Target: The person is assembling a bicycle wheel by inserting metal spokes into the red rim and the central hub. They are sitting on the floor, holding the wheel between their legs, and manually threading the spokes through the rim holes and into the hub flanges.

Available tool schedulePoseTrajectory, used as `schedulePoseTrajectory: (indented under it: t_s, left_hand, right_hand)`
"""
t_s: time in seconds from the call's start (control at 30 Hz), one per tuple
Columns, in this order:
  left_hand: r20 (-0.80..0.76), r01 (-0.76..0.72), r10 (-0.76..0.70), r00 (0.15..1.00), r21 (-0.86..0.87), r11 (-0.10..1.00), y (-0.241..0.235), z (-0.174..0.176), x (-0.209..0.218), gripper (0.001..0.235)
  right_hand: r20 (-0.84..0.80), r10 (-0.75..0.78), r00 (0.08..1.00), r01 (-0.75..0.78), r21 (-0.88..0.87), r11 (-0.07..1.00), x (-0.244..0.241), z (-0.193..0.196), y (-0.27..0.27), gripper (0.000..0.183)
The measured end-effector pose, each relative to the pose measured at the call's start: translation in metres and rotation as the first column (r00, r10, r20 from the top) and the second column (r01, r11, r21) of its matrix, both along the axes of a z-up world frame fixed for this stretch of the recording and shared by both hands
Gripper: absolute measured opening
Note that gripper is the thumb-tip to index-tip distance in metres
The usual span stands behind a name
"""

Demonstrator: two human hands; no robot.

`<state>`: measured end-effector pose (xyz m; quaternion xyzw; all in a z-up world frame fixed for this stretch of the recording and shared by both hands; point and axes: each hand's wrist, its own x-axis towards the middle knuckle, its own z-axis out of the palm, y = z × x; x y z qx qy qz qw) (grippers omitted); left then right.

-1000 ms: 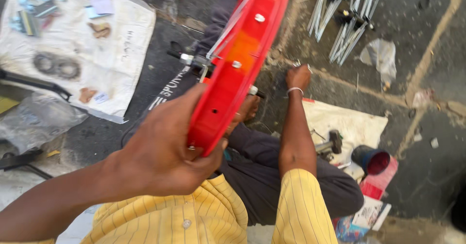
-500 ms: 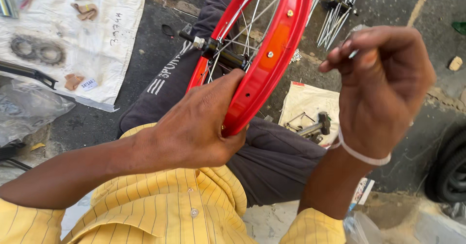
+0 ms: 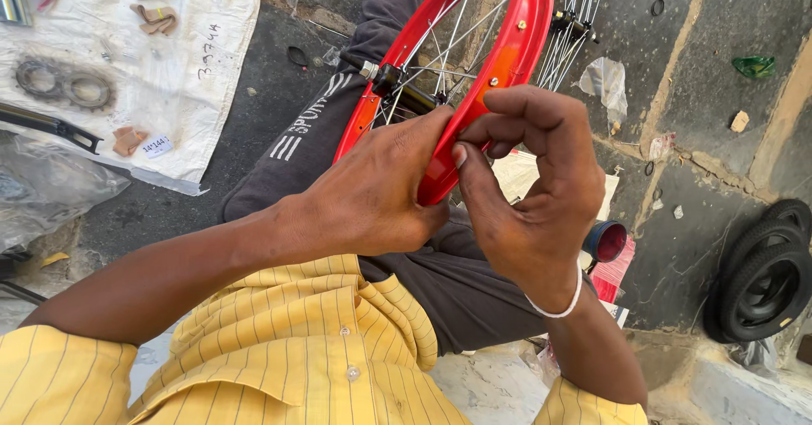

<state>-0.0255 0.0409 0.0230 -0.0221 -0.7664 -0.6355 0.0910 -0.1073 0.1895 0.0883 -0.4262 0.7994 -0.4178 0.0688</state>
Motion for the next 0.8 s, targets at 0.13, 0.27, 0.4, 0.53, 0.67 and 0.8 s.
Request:
schedulePoseTrajectory:
  t_s: [0.13, 0.27, 0.4, 0.53, 0.67, 0.8]
  left_hand:
    - [0.002, 0.037, -0.037, 0.999, 0.024, 0.999, -0.006, 0.004, 0.0, 0.055]
    - [0.177, 0.028, -0.04, 0.983, 0.071, 0.997, -0.023, 0.013, 0.002, 0.045]
    - [0.196, -0.004, -0.034, 0.98, 0.189, 0.982, -0.037, 0.006, 0.006, 0.042]
    - [0.118, 0.065, -0.094, 0.988, 0.232, 0.971, -0.054, -0.001, 0.007, 0.038]
    - [-0.016, -0.011, 0.02, 1.0, 0.451, 0.892, -0.053, 0.006, 0.013, 0.045]
    - [0.005, -0.332, 0.335, 0.942, 0.135, 0.933, -0.047, 0.003, 0.014, 0.04]
  right_hand:
    - [-0.031, -0.121, 0.992, 0.117, -0.095, 0.989, 0.003, -0.016, 0.012, 0.024]
    - [0.133, -0.217, 0.967, 0.249, -0.332, 0.91, -0.01, -0.075, 0.013, 0.01]
    - [-0.234, 0.032, 0.972, -0.07, -0.157, 0.985, -0.01, -0.132, -0.011, 0.03]
    - [-0.124, 0.025, 0.992, -0.062, -0.301, 0.952, -0.012, -0.144, -0.026, 0.022]
    - [-0.019, -0.003, 1.0, -0.005, -0.38, 0.925, -0.002, -0.147, -0.035, 0.015]
    - [-0.148, -0.061, 0.987, 0.001, -0.374, 0.928, 0.001, -0.149, -0.04, 0.03]
